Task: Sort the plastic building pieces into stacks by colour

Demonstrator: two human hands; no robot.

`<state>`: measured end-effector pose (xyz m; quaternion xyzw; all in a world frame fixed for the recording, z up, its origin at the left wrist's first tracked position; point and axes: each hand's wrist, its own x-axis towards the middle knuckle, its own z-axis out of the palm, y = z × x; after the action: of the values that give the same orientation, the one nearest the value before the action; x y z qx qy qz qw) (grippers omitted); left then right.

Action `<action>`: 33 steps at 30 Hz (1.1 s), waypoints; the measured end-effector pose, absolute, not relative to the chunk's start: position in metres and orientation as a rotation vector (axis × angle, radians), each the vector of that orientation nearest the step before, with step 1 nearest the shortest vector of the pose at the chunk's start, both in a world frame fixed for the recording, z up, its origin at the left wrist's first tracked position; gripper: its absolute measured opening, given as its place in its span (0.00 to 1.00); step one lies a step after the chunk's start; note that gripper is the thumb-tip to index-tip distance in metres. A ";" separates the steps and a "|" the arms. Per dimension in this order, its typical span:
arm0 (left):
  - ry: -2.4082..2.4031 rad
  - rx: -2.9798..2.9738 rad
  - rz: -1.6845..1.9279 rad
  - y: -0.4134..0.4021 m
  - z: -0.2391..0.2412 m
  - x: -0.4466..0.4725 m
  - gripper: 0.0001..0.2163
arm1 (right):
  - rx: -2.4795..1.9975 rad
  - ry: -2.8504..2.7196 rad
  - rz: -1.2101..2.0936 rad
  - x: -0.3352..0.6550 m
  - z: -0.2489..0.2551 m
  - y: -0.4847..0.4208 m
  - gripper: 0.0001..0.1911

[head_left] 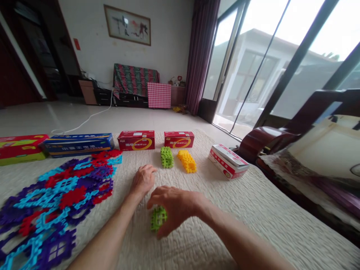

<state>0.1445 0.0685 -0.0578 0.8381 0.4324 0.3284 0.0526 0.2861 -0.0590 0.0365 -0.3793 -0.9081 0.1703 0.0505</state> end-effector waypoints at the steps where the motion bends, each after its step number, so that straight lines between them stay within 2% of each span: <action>1: 1.315 2.543 1.008 0.068 -0.058 0.145 0.17 | -1.168 -2.819 0.488 0.283 0.036 -0.061 0.31; 8: 1.324 2.522 1.025 0.066 -0.057 0.145 0.17 | -1.157 -2.853 0.389 0.279 0.027 -0.054 0.23; 12: 1.352 2.508 1.002 0.068 -0.059 0.145 0.17 | -1.133 -2.732 0.443 0.279 0.026 -0.050 0.26; 15: 1.348 2.500 1.010 0.070 -0.061 0.144 0.17 | -1.041 -2.613 0.643 0.282 0.029 -0.048 0.27; 20: 1.320 2.492 1.008 0.069 -0.059 0.142 0.17 | -0.974 -2.225 1.007 0.302 0.038 -0.037 0.22; 23: 1.278 2.511 1.013 0.067 -0.058 0.143 0.16 | -0.995 -1.902 1.351 0.319 0.035 -0.027 0.19; 28: 1.292 2.499 1.047 0.068 -0.059 0.145 0.17 | -0.776 -1.518 1.821 0.337 0.017 -0.017 0.19; 33: 1.279 2.488 1.045 0.066 -0.056 0.145 0.17 | -0.634 -1.276 1.977 0.336 0.008 -0.015 0.18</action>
<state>0.1448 0.0657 -0.0562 0.8307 0.4270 0.3488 0.0775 0.3361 -0.0154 0.0076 -0.2443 -0.4915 0.7614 0.3449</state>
